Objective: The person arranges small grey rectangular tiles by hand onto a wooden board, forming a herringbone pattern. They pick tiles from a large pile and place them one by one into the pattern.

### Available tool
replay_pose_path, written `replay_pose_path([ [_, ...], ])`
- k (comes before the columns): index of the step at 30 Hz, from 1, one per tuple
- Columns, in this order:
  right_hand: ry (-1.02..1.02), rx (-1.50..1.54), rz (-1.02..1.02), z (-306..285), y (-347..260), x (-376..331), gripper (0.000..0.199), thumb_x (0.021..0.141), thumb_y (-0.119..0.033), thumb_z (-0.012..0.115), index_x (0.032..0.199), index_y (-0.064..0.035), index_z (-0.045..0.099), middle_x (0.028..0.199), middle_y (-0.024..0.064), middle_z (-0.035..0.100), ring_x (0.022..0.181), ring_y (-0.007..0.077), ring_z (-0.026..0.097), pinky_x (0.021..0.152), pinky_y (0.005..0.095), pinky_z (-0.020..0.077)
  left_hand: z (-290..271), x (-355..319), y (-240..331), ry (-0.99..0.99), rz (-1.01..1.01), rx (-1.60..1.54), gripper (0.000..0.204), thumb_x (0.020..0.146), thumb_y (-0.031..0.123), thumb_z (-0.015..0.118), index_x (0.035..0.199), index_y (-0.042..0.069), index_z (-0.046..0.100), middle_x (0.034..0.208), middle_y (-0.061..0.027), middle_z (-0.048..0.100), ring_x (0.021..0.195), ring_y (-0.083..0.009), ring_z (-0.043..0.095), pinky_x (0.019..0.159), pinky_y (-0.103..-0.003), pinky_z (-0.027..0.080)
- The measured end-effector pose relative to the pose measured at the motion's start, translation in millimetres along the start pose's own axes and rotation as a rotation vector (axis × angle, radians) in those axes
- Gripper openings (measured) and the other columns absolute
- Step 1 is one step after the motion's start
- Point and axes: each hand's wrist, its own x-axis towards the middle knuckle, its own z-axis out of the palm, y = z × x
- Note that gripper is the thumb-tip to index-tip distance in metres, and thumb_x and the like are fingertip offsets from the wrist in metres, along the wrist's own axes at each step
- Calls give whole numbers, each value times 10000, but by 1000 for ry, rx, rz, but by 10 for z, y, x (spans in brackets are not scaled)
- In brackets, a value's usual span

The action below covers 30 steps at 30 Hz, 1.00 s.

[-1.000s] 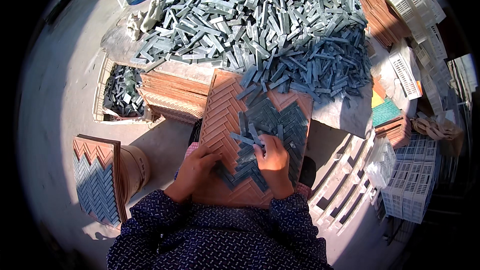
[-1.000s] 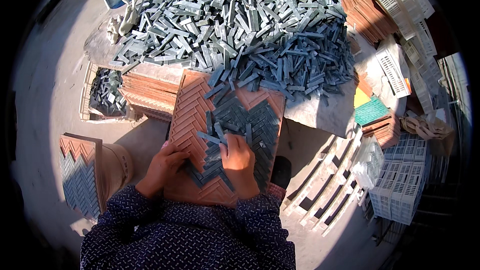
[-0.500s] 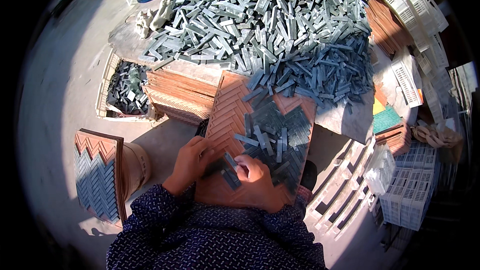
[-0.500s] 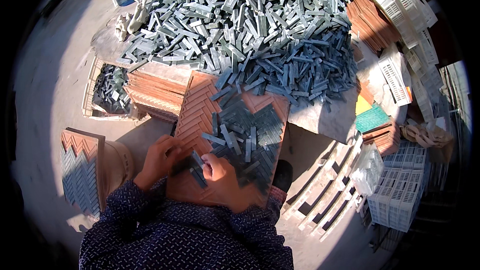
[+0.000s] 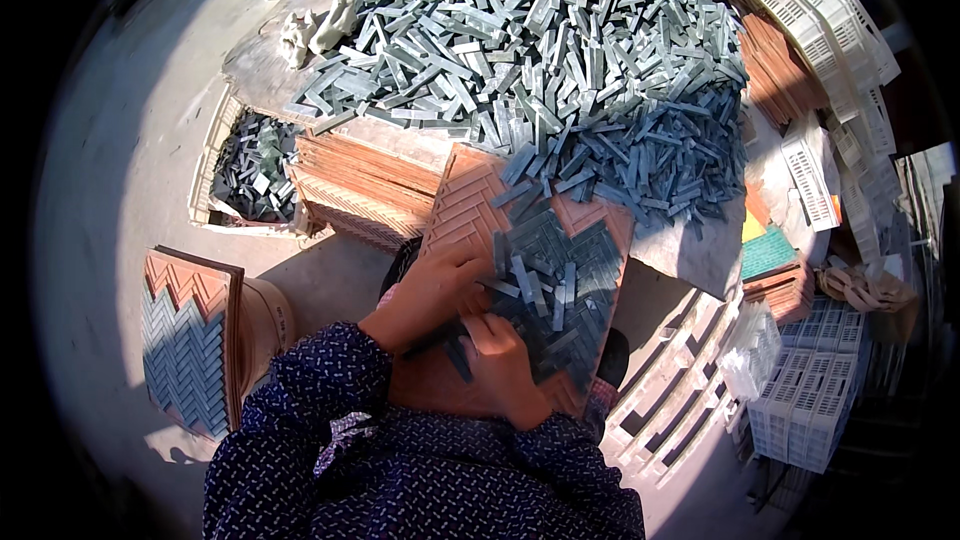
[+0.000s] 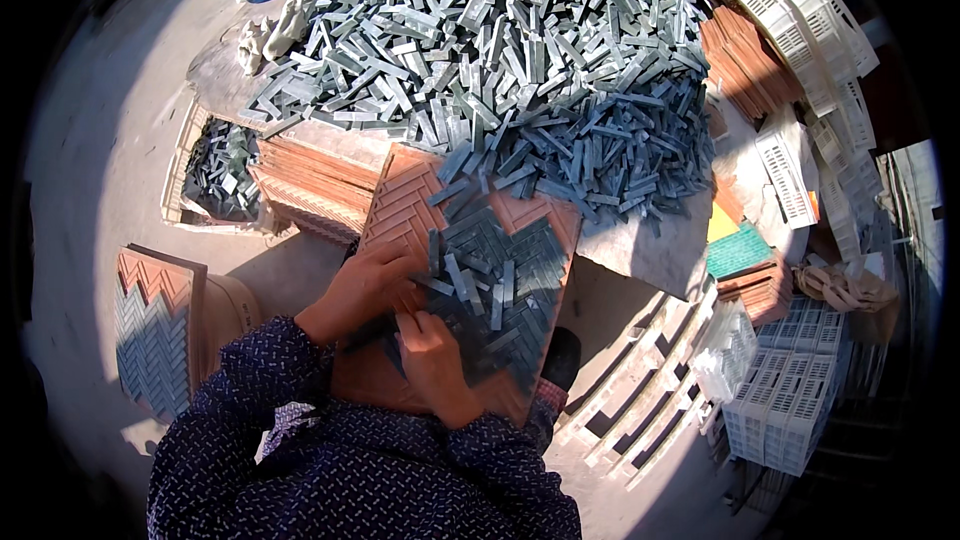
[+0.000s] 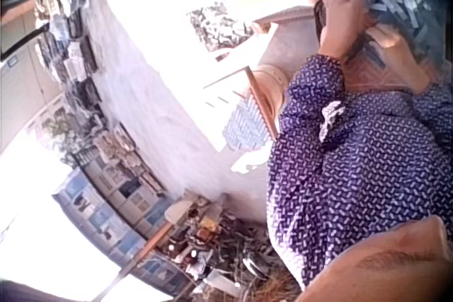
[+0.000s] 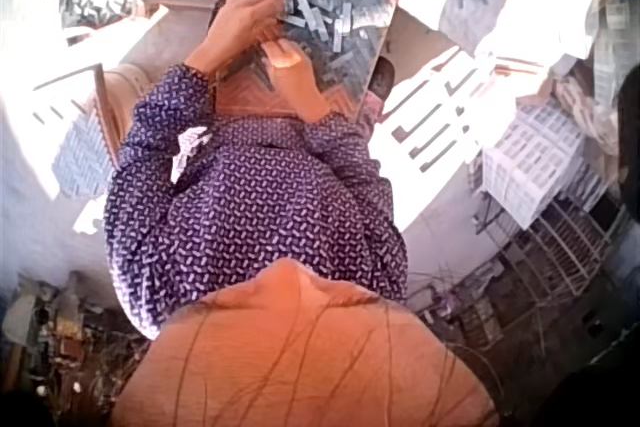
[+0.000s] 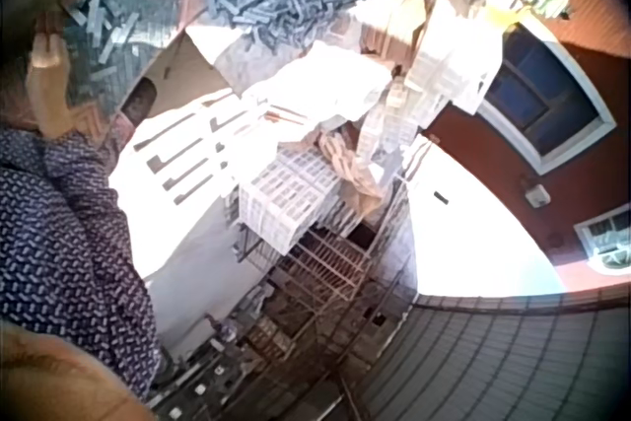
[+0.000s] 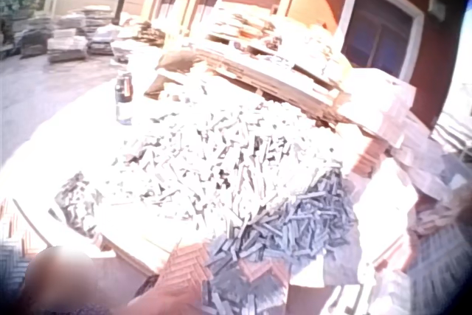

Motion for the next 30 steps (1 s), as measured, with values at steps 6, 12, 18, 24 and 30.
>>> replay_pose_path([
  [6,27,115,17,-195,-53,40,261,728,-47,693,978,-27,620,892,136,608,811,329,606,696,398,505,149,52,-40,-72,43,160,314,721,119,665,989,18,535,932,-129,572,868,-330,569,741,-409,475],
  [12,183,190,48,-249,127,154,206,775,-52,670,972,-19,618,892,140,614,779,331,616,668,396,507,-24,-435,-70,-4,-213,52,238,759,89,659,975,22,584,853,-144,575,800,-327,587,698,-388,482],
  [18,160,-40,36,-161,167,607,200,797,-114,675,941,-36,560,825,144,625,736,342,634,592,407,511,-194,-810,58,24,-473,-70,203,773,71,654,972,38,630,863,-150,592,793,-352,602,699,-399,481],
  [24,-31,-270,210,-129,45,829,306,798,-199,681,977,-52,481,824,176,614,740,375,628,566,441,503,-69,-883,104,122,-499,-67,169,776,59,646,944,43,638,862,-152,583,791,-348,600,677,-404,482],
  [30,105,-189,211,-102,-28,751,344,764,-135,684,1046,-62,501,819,144,613,745,349,629,586,432,503,72,-925,93,208,-414,99,126,779,48,627,904,66,625,821,-118,567,751,-325,597,611,-400,480],
])
